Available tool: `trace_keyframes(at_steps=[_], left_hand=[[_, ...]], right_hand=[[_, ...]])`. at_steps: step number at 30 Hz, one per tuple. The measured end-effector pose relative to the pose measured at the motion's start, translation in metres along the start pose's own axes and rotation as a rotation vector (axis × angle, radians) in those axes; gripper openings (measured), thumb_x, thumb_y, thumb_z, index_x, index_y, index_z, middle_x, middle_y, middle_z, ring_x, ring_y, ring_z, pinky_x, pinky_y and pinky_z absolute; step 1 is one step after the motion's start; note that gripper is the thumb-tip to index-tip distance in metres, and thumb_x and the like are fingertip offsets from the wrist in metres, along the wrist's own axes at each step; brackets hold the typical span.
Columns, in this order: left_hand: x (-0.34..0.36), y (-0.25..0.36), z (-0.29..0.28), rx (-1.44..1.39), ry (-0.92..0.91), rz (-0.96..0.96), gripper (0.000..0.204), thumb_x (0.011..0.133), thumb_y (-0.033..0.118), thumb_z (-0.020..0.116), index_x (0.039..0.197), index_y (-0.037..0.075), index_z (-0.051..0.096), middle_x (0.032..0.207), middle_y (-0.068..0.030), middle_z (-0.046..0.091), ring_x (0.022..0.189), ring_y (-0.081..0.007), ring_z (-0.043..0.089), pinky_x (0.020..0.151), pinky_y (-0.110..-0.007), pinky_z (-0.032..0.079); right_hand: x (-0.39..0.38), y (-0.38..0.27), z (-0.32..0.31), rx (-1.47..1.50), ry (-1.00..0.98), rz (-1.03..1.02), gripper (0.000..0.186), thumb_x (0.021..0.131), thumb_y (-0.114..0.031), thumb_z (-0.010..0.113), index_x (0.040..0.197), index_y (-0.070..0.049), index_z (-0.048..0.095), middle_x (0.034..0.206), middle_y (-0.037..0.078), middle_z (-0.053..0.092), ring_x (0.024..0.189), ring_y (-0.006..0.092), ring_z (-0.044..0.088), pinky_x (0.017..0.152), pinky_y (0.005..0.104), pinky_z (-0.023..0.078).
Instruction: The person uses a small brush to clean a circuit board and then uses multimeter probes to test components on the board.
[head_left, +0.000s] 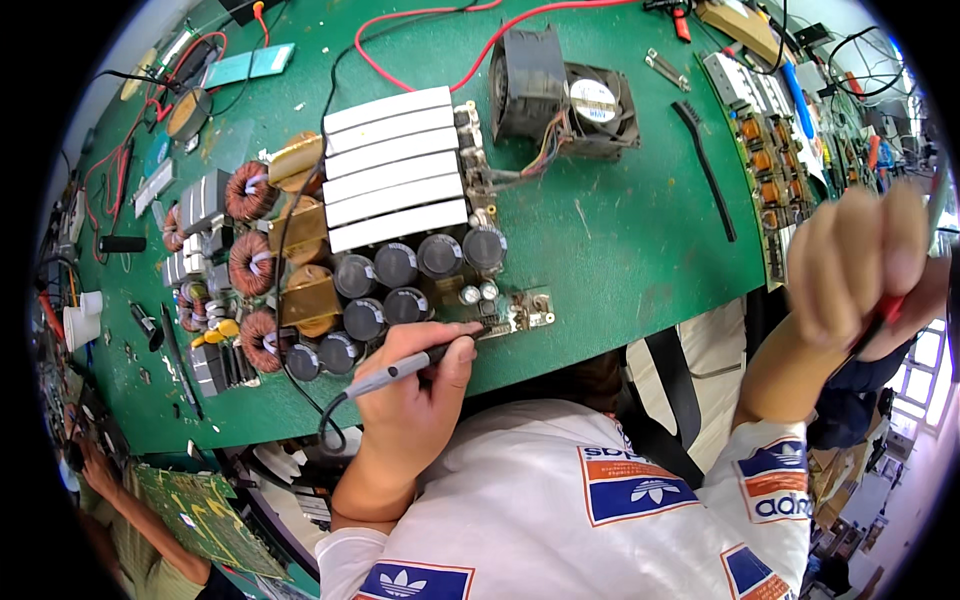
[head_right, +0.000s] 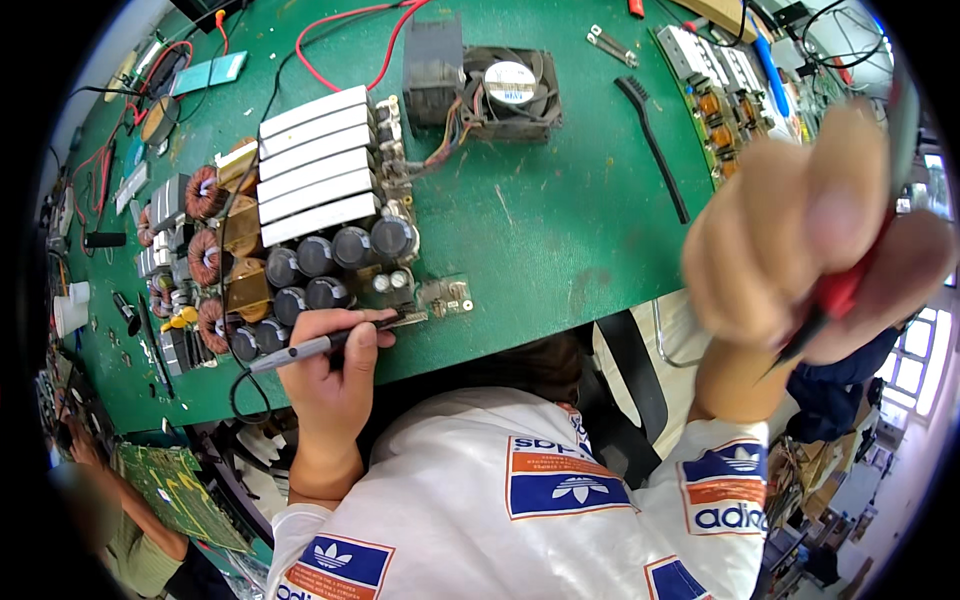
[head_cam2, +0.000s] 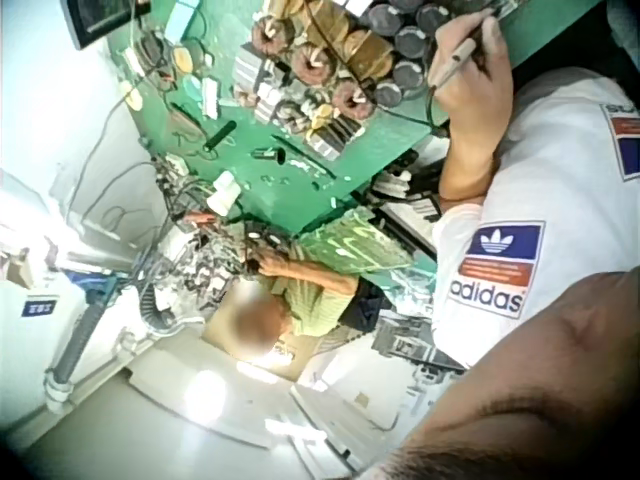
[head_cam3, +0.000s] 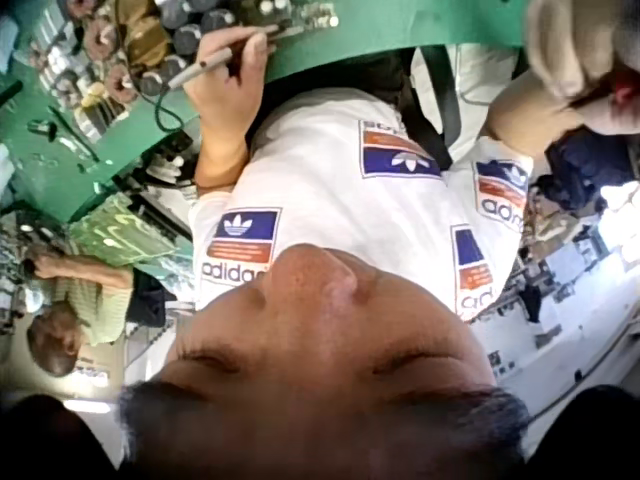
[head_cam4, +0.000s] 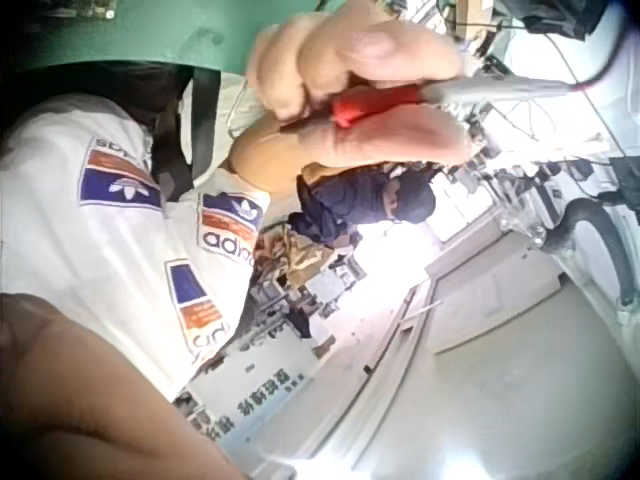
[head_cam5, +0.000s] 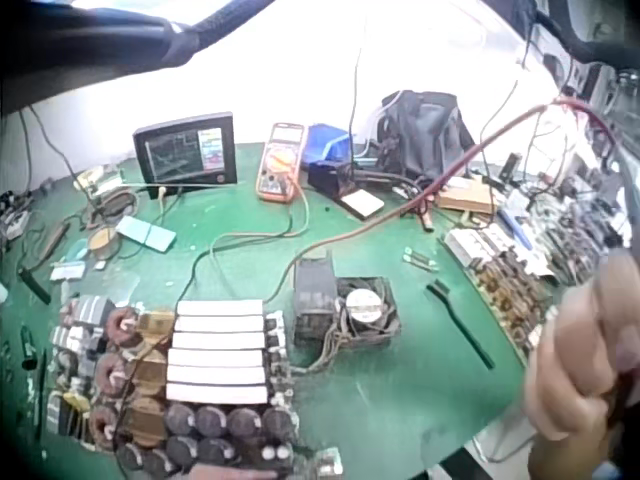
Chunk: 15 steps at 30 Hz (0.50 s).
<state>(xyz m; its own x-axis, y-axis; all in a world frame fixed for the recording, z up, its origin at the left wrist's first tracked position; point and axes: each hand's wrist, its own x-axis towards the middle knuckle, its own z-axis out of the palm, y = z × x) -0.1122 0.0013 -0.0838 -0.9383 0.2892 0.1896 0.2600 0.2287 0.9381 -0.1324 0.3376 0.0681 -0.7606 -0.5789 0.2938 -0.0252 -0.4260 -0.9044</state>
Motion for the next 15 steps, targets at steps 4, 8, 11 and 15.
trace_keyframes(at_steps=[4,8,11,15], left_hand=[[-0.003,0.001,-0.002,-0.057,0.035,-0.054,0.012,0.094,0.007,0.069,0.100,0.001,0.062,0.082,-0.0095,0.073,0.065,-0.0110,0.068,0.056,-0.022,0.052],[-0.006,0.000,-0.003,-0.078,0.046,-0.050,0.014,0.093,0.005,0.068,0.103,0.000,0.058,0.089,-0.0145,0.075,0.069,-0.0158,0.071,0.061,-0.025,0.056],[-0.007,0.001,0.001,-0.119,0.082,-0.053,0.015,0.093,0.004,0.068,0.103,-0.001,0.057,0.089,-0.0167,0.074,0.071,-0.0187,0.072,0.064,-0.027,0.058],[-0.009,0.002,0.000,-0.093,0.020,-0.064,0.022,0.096,0.012,0.066,0.106,-0.002,0.052,0.094,-0.0212,0.071,0.081,-0.0257,0.072,0.068,-0.033,0.061]], right_hand=[[-0.031,0.084,0.026,0.155,0.312,-0.134,0.036,0.082,-0.013,0.079,0.106,0.000,0.056,0.074,0.013,0.057,0.062,0.0250,0.063,0.051,0.0341,0.051],[-0.026,0.145,0.055,-0.032,0.662,-0.242,0.029,0.082,-0.004,0.080,0.100,0.002,0.058,0.085,0.020,0.067,0.074,0.0274,0.070,0.062,0.0376,0.060],[-0.023,0.160,0.069,-0.113,0.772,-0.167,0.016,0.089,-0.003,0.069,0.099,0.005,0.059,0.088,0.020,0.068,0.073,0.0221,0.069,0.063,0.0334,0.058],[-0.035,0.175,0.057,-0.326,0.657,-0.106,0.019,0.089,-0.003,0.068,0.105,0.008,0.063,0.087,0.018,0.069,0.070,0.0205,0.069,0.061,0.0304,0.056]])
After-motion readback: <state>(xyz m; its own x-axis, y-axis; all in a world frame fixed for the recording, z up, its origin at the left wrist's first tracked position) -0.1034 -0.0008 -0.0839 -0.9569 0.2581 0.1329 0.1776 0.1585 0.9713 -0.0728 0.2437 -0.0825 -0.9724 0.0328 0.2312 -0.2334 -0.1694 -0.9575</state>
